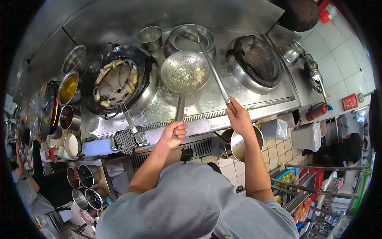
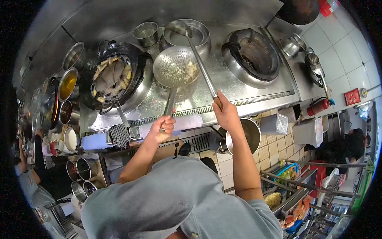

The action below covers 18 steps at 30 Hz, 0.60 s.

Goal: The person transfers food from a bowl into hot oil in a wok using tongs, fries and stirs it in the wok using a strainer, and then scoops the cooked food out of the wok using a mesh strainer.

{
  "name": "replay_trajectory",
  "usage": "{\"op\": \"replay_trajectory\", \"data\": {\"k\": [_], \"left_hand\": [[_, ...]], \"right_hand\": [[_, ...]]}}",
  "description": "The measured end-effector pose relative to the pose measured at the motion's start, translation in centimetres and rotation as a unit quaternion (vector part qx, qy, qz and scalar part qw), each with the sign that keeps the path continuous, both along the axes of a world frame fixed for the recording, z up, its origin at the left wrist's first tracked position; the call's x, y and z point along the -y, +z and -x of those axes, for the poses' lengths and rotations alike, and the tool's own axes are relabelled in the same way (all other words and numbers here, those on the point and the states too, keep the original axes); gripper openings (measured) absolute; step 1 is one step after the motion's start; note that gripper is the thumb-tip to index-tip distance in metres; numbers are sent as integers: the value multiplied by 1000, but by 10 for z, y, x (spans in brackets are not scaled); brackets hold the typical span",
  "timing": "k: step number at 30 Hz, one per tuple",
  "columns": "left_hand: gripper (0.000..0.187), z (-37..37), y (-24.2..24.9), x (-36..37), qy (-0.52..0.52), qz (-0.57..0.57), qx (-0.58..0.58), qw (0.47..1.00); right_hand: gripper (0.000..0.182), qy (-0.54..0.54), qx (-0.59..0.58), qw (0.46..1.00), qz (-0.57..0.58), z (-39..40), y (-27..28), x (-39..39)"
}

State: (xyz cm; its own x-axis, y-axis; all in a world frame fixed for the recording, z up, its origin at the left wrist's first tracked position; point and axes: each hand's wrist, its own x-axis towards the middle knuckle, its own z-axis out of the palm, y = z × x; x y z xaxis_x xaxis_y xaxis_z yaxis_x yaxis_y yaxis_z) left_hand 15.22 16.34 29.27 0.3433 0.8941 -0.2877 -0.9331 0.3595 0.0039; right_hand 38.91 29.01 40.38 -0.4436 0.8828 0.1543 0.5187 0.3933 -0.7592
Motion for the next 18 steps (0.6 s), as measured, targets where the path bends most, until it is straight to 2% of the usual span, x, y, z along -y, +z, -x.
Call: {"op": "replay_trajectory", "data": {"k": [1, 2, 5, 6, 8, 10, 11, 12, 14, 16, 18], "left_hand": [[30, 0, 7, -4, 0, -9, -4, 1000], [30, 1, 13, -10, 1, -19, -8, 1000], [29, 12, 21, -32, 11, -34, -62, 997], [28, 18, 23, -38, 16, -35, -88, 995], [24, 37, 9, -46, 7, -9, -87, 996], [23, 49, 1, -45, 7, 28, -101, 994], [22, 46, 10, -38, 16, 34, -163, 986], [22, 46, 10, -32, 15, 42, -161, 986], [22, 43, 7, -23, 8, 51, -155, 987], [22, 35, 9, -20, 9, 42, -159, 986], [23, 33, 10, -25, 21, 37, -149, 988]], "right_hand": [[41, -32, 53, 998, 29, 4, 9, 2], [41, -30, 81, 996, 6, 7, 0, 2], [42, -13, 143, 987, -72, 2, -56, 10], [43, -1, 174, 984, -46, -6, -56, 19], [44, 31, 233, 972, 0, -33, -43, 20], [44, 61, 194, 977, 68, -60, -6, -1], [44, 35, 188, 979, 66, -54, 14, -1], [44, 37, 168, 985, 8, -46, 11, -5], [43, 15, 151, 988, -29, -14, -16, -16], [42, -33, 200, 978, -58, 12, -50, -9], [44, -50, 240, 969, -5, 15, -83, 22]]}}
